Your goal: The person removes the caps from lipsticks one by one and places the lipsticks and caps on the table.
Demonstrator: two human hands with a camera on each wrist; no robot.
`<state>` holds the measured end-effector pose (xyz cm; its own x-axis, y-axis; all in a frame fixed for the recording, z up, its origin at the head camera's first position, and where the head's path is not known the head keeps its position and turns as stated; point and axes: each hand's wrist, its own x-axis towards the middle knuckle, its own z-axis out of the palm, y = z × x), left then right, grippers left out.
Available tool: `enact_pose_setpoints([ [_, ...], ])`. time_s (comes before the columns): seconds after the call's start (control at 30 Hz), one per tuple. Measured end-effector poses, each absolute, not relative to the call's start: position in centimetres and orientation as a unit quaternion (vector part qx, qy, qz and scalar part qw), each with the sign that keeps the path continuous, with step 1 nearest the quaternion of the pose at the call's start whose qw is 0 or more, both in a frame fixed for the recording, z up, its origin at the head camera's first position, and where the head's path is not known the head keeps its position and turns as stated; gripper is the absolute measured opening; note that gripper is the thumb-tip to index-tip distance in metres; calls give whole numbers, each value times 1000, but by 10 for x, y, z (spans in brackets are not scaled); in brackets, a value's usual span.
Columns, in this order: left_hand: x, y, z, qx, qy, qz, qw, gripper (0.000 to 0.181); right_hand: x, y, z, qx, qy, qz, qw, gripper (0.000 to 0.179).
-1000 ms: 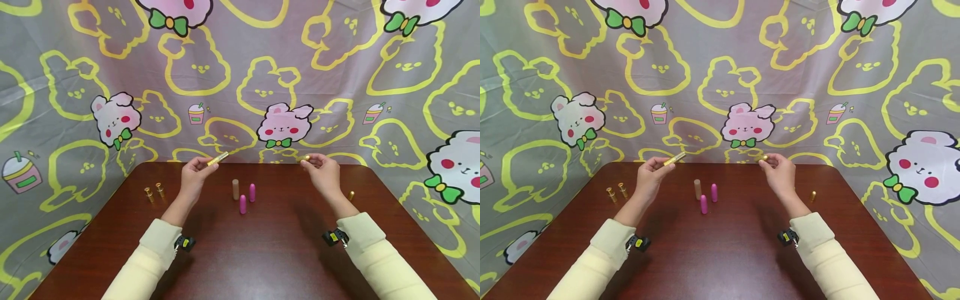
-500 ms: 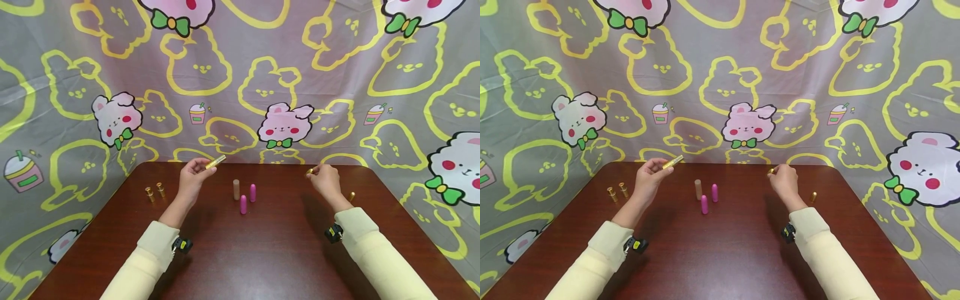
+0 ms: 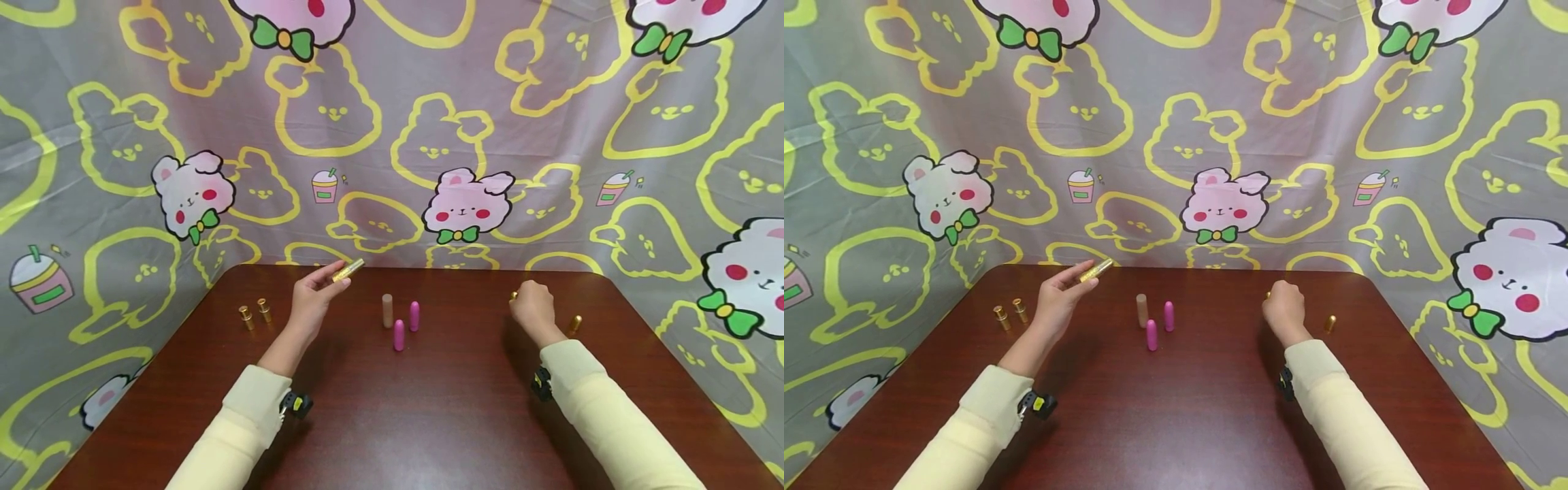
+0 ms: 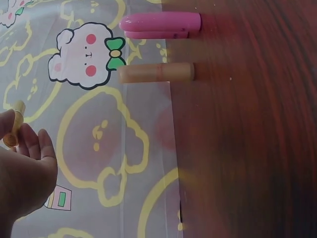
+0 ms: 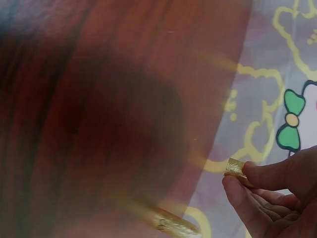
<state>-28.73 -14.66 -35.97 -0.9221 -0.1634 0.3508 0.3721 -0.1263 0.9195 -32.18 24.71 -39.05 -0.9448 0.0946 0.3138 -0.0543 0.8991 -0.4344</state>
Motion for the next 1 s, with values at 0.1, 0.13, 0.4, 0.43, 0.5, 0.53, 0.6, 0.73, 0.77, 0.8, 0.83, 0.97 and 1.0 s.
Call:
enact_pose_setpoints([
  [0.1,-289,-149,-363,-67,-660,-729,167,38,-322,248,-396,-16,-964,222,149,36],
  [0.13,-289,-149,-364,-63,-668,-723,163,37,-323,248,-398,-18,-964,222,142,35],
  [0.4,-294,-154,-372,-41,-701,-693,163,32,-325,251,-406,-27,-968,222,114,30],
  [0.43,-294,-154,-373,-41,-702,-692,165,32,-326,252,-407,-27,-968,222,113,30],
  [0.5,-294,-155,-374,-40,-702,-690,170,31,-327,252,-409,-28,-969,220,110,30],
  [0.53,-294,-155,-375,-39,-702,-689,173,31,-327,252,-410,-29,-969,221,108,30],
  [0.6,-295,-156,-376,-37,-704,-687,177,30,-328,252,-412,-31,-969,220,105,30],
  [0.73,-296,-158,-377,-33,-709,-680,187,29,-328,253,-414,-39,-970,218,105,25],
  [0.77,-297,-158,-377,-33,-711,-677,188,29,-328,253,-415,-40,-970,218,105,23],
  [0.8,-297,-159,-377,-33,-713,-674,189,29,-328,253,-415,-42,-969,218,105,21],
  [0.83,-297,-159,-377,-33,-716,-671,190,29,-328,253,-416,-44,-969,218,106,19],
  [0.97,-299,-163,-380,-28,-729,-659,183,28,-328,253,-416,-47,-969,222,103,17],
  [1.0,-299,-164,-380,-26,-732,-656,183,29,-329,253,-416,-47,-969,222,101,18],
])
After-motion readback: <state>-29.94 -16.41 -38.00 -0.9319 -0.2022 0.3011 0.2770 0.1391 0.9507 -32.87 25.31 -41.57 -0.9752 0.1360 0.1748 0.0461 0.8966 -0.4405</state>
